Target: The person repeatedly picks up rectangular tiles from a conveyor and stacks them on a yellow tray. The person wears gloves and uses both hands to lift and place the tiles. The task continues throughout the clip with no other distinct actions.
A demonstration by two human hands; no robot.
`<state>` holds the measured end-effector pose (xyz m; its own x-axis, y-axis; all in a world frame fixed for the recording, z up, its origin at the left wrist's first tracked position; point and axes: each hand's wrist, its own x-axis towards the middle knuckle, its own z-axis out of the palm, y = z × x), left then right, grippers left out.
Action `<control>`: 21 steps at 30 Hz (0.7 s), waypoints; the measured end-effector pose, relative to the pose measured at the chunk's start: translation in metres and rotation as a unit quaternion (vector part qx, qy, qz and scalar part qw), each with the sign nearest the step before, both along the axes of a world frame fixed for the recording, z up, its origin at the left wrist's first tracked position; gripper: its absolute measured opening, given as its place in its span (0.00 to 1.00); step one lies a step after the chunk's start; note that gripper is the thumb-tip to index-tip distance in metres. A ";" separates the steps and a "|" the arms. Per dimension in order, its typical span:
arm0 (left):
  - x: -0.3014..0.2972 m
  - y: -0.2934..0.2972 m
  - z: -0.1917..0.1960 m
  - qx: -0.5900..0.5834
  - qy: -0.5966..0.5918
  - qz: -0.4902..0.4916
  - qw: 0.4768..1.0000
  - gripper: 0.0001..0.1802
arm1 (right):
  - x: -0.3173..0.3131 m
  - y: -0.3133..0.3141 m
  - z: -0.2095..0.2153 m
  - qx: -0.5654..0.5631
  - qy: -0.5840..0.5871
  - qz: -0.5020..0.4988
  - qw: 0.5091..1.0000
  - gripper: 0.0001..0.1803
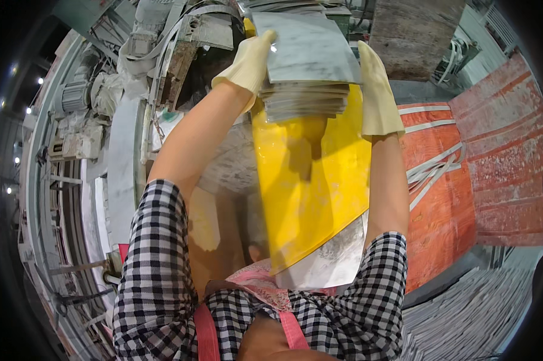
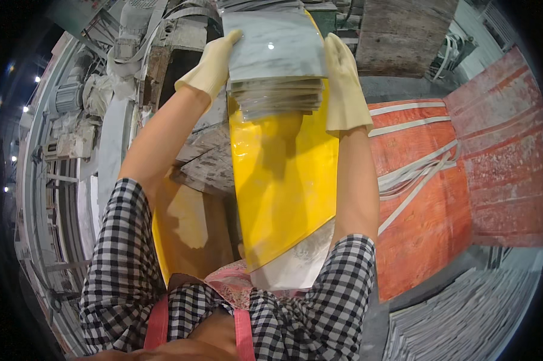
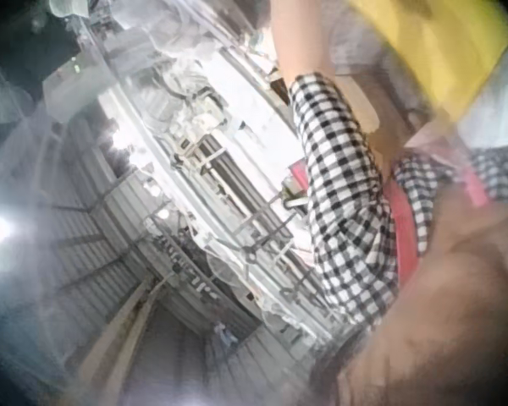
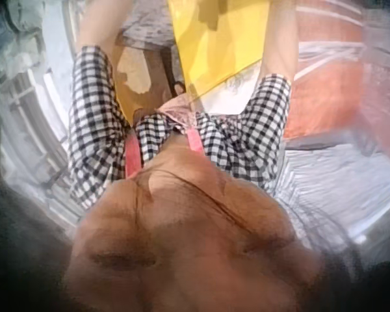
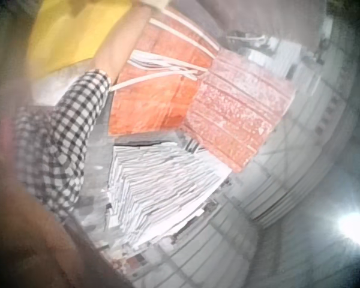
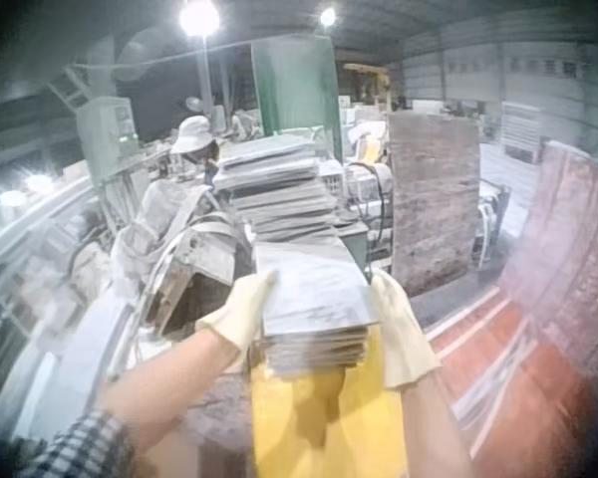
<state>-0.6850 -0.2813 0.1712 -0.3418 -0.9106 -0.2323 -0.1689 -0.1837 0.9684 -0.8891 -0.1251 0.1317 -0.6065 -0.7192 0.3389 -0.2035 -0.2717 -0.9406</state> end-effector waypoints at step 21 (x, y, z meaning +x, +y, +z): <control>0.604 0.182 -0.103 -0.146 -0.501 0.251 0.815 0.20 | 0.057 0.008 0.026 0.224 0.485 -0.093 0.840 0.25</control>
<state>-0.0810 -0.0995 0.0680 0.3182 -0.9441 0.0862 -0.8772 -0.2587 0.4045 -0.8324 -0.1168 0.1577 -0.3169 -0.8298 0.4595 -0.9334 0.1866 -0.3066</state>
